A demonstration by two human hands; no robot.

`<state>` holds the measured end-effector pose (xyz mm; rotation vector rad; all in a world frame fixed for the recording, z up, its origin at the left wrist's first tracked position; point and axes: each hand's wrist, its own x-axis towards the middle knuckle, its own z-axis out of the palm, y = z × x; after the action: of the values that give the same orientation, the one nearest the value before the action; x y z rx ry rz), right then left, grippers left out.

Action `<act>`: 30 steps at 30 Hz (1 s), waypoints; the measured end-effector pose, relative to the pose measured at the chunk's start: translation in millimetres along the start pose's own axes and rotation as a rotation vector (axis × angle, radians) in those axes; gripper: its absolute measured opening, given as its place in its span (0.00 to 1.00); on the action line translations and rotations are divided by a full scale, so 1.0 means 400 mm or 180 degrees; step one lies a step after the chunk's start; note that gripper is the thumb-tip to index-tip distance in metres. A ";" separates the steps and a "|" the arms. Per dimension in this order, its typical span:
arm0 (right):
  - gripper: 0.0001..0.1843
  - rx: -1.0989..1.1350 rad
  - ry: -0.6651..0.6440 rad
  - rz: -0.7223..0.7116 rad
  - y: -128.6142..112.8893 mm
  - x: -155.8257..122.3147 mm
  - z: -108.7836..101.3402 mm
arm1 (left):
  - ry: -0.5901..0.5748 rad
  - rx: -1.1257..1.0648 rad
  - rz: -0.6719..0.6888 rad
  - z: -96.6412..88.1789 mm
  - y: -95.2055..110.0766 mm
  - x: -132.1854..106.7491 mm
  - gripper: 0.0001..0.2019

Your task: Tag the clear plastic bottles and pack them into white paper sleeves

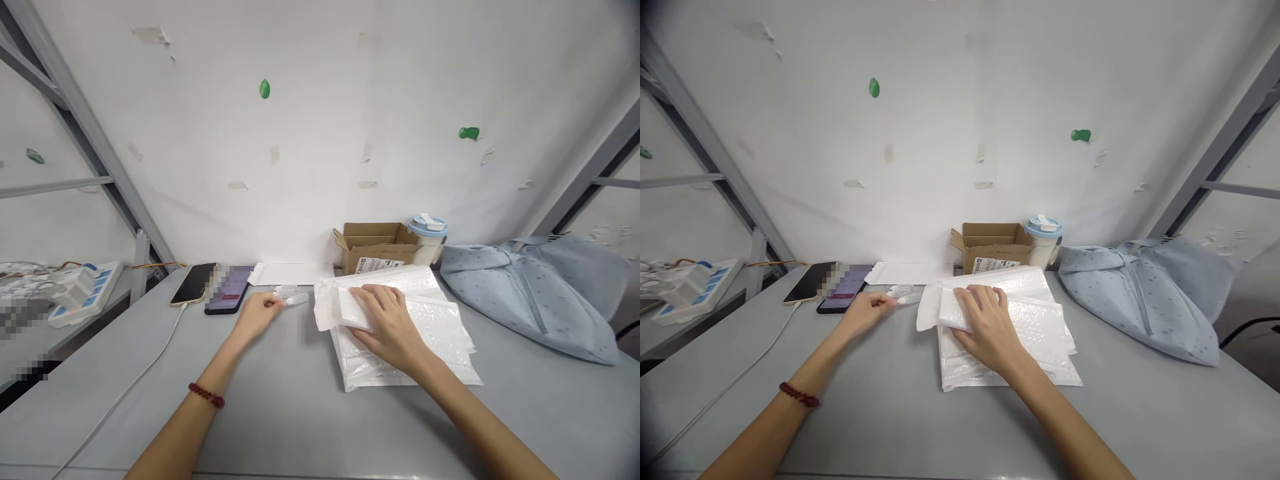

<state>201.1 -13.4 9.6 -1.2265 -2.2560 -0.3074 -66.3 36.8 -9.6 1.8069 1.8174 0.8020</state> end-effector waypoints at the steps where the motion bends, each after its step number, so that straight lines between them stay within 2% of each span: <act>1: 0.23 -0.0029 0.0018 0.0032 0.001 0.000 0.000 | -0.0012 -0.0445 -0.0016 -0.017 0.009 -0.004 0.12; 4: 0.23 -0.0081 0.0108 0.0088 0.001 0.001 0.002 | -0.0145 -0.1662 0.0169 -0.058 0.033 -0.021 0.13; 6: 0.23 -0.0096 0.0136 0.0082 -0.001 0.001 0.003 | -0.0362 -0.1900 0.0413 -0.063 0.049 -0.032 0.11; 10: 0.23 -0.0085 0.0111 -0.0029 -0.008 0.001 0.006 | -0.0670 -0.1810 0.0654 -0.016 0.074 -0.054 0.09; 14: 0.23 -0.0070 0.0078 -0.0171 -0.019 -0.002 0.010 | -0.0582 -0.1669 0.0989 0.049 0.094 -0.077 0.08; 16: 0.22 -0.0062 0.0040 -0.0221 -0.026 -0.005 0.010 | -0.0590 -0.1595 0.1183 0.066 0.100 -0.086 0.09; 19: 0.22 0.0004 0.0004 -0.0317 -0.039 -0.009 0.011 | -0.0791 -0.1598 0.1387 0.075 0.107 -0.099 0.11; 21: 0.23 0.0074 -0.0046 -0.0424 -0.049 -0.013 0.012 | -0.0971 -0.1724 0.1393 0.078 0.112 -0.108 0.11; 24: 0.25 0.0071 -0.0174 -0.0601 -0.061 -0.018 0.015 | -0.1093 -0.1865 0.1185 0.085 0.119 -0.120 0.12; 27: 0.26 -0.0116 -0.0160 -0.0692 -0.067 -0.020 0.016 | -0.0857 -0.1794 0.1026 0.090 0.124 -0.123 0.10; 30: 0.23 -0.0407 0.0171 -0.0730 -0.063 -0.019 0.018 | -0.0667 -0.1875 0.0850 0.082 0.122 -0.113 0.09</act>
<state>180.9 -29.7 0.9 -1.0076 -2.3632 -0.5721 -6.5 -6.8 -4.0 1.6671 1.0681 1.0642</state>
